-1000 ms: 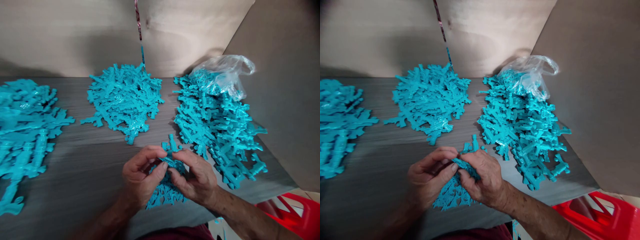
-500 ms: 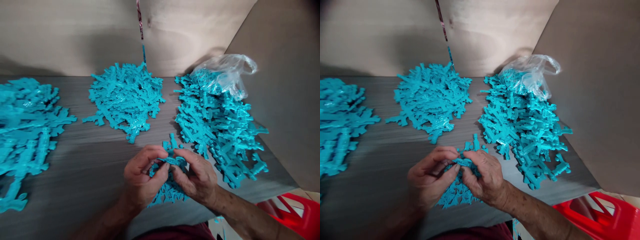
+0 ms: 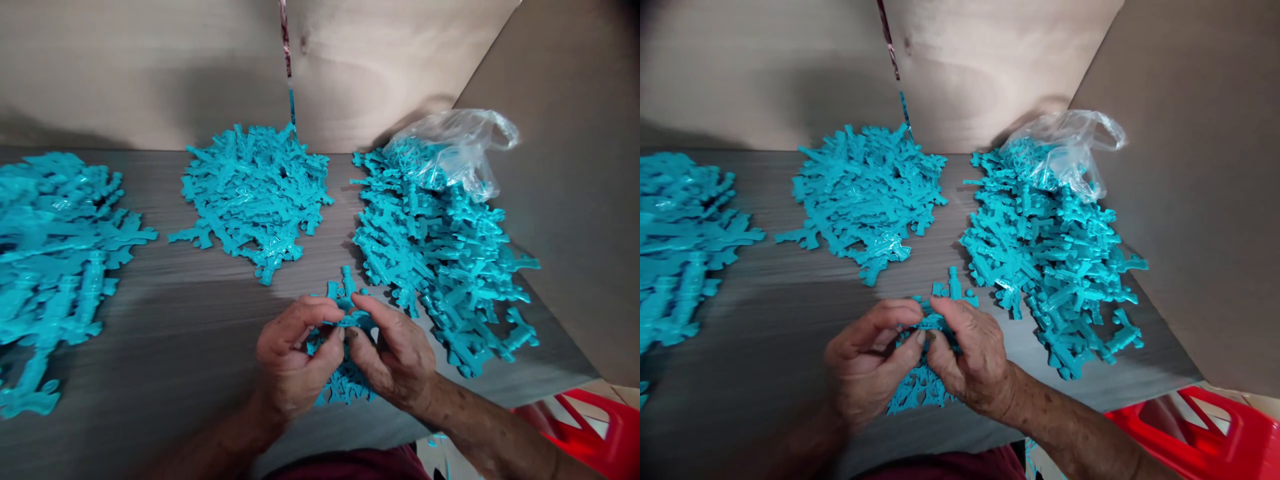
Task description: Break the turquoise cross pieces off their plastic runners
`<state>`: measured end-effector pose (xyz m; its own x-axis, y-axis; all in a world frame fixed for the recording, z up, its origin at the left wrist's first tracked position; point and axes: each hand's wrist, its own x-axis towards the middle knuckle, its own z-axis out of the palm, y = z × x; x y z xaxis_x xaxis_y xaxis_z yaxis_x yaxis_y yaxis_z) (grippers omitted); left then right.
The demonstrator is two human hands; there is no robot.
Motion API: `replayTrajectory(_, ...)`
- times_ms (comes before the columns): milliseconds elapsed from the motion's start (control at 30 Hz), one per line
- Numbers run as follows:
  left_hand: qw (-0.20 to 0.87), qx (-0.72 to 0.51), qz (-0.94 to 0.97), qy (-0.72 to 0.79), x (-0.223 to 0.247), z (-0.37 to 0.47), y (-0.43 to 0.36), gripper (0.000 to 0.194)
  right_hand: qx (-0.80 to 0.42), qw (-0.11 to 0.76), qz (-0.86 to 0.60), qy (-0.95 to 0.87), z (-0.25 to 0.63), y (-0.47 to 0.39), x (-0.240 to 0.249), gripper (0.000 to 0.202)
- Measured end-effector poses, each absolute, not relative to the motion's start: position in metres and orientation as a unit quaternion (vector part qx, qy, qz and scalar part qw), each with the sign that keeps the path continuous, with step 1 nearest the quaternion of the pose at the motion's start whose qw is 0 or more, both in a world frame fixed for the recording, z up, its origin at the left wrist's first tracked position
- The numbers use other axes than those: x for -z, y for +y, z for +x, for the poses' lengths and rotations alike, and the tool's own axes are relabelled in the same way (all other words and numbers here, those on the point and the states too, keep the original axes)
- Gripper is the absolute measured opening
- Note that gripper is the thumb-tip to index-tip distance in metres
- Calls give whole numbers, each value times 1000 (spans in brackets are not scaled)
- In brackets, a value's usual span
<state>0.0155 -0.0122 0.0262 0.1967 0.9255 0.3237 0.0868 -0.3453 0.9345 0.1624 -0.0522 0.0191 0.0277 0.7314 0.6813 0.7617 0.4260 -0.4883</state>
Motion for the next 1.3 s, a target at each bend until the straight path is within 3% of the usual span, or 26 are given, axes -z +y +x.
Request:
replayTrajectory(333,418,-507,630,414,-30,25,-10,21,6,502,-538,-677,157,-51,-21,36)
replayTrajectory(700,537,-448,532,478,-33,21,-2,15,27,505,-545,-669,158,-46,-21,44)
replayTrajectory(1300,412,-481,658,409,-35,17,-11,24,7,533,-537,-654,155,-52,-29,28)
